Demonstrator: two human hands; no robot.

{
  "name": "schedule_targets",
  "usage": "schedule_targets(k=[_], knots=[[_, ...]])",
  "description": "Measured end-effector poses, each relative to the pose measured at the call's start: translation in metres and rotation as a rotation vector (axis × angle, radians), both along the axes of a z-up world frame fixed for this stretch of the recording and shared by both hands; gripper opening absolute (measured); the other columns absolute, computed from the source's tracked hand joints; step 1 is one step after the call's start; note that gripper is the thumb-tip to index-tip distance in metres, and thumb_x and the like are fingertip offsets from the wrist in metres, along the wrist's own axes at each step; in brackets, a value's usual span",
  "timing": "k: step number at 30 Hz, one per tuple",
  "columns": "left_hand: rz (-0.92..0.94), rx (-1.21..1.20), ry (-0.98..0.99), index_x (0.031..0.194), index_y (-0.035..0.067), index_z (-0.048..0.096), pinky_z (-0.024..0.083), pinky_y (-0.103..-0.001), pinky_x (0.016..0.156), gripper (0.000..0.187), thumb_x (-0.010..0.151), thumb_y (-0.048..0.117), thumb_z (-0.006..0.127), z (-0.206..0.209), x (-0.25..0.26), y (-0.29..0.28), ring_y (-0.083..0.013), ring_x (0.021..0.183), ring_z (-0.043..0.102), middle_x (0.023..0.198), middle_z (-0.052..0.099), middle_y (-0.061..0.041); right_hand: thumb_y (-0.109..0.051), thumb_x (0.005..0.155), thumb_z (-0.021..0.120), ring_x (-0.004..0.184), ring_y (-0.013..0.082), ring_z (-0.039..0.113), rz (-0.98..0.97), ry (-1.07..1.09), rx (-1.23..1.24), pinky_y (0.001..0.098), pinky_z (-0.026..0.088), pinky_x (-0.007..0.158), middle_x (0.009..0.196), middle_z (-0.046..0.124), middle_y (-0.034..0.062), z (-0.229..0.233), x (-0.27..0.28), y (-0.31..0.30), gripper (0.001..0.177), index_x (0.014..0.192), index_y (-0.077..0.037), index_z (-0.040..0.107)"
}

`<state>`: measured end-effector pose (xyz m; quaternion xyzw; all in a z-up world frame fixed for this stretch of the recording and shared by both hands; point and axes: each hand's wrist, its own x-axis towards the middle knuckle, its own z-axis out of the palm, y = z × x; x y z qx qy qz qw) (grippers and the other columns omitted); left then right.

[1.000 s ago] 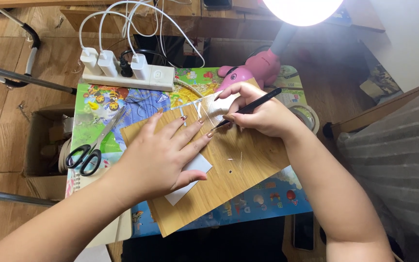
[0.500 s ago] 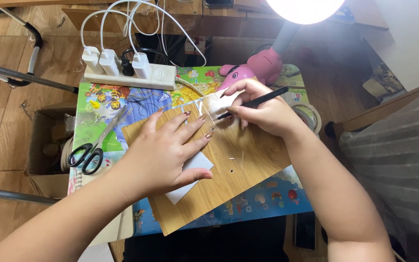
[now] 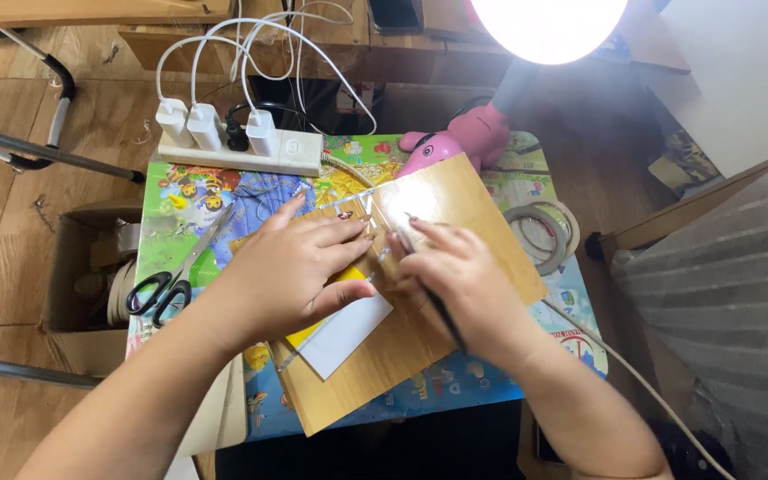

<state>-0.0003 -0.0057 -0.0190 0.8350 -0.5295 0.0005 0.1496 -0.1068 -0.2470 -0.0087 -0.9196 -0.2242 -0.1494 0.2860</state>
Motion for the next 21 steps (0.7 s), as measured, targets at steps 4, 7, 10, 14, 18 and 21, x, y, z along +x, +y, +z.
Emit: schedule_targets(k=[4,7,10,14,18,21], knots=[[-0.003,-0.014,0.066,0.138,0.011,0.061,0.017,-0.064,0.117,0.076,0.103,0.065,0.022,-0.002,0.003,0.004,-0.0272,0.139,0.048,0.147,0.059,-0.009,-0.019,0.097,0.070,0.132,0.0320,0.059,-0.038,-0.053,-0.158,0.0507,0.038,0.105,0.091,0.065,-0.0042,-0.008,-0.002,0.019,0.012,0.093,-0.013,0.061],[0.000,-0.037,0.142,0.137,0.010,0.064,0.017,-0.062,0.117,0.078,0.103,0.063,0.018,-0.003,0.003,0.009,-0.0260,0.139,0.050,0.146,0.060,-0.009,-0.029,0.092,0.074,0.141,0.0348,0.051,-0.149,-0.003,-0.175,0.0658,0.035,0.110,0.134,0.069,0.0097,-0.011,-0.008,0.026,0.020,0.091,-0.014,0.061],[-0.011,-0.089,0.197,0.141,0.012,0.061,0.016,-0.061,0.118,0.079,0.103,0.064,0.016,-0.008,0.004,0.014,-0.0225,0.143,0.046,0.150,0.057,-0.007,-0.033,0.092,0.075,0.147,0.0365,0.043,-0.195,0.059,-0.144,0.0640,0.033,0.110,0.136,0.062,0.0236,-0.010,-0.009,0.024,0.029,0.101,-0.010,0.061],[0.002,-0.135,0.180,0.139,0.013,0.064,0.020,-0.060,0.118,0.077,0.103,0.063,0.018,-0.014,0.001,0.015,-0.0217,0.140,0.050,0.148,0.059,-0.006,-0.025,0.094,0.071,0.150,0.0471,0.035,-0.156,0.070,-0.042,0.0666,0.025,0.116,0.135,0.064,0.0186,-0.011,-0.010,0.019,0.018,0.097,-0.013,0.058],[0.003,-0.125,0.093,0.141,0.012,0.061,0.024,-0.060,0.116,0.080,0.103,0.066,0.016,-0.015,-0.001,0.016,-0.0242,0.140,0.049,0.150,0.058,-0.006,-0.030,0.099,0.064,0.149,0.0418,0.040,-0.015,0.126,-0.090,0.0640,0.027,0.113,0.122,0.068,0.0128,-0.005,-0.008,0.019,0.019,0.096,-0.013,0.056],[0.002,-0.129,0.087,0.142,0.012,0.061,0.024,-0.060,0.116,0.080,0.103,0.066,0.017,-0.014,-0.002,0.016,-0.0241,0.141,0.049,0.150,0.058,-0.006,-0.029,0.099,0.064,0.150,0.0411,0.038,-0.004,0.132,-0.078,0.0646,0.026,0.115,0.114,0.069,0.0109,-0.003,-0.008,0.020,0.019,0.097,-0.012,0.056]])
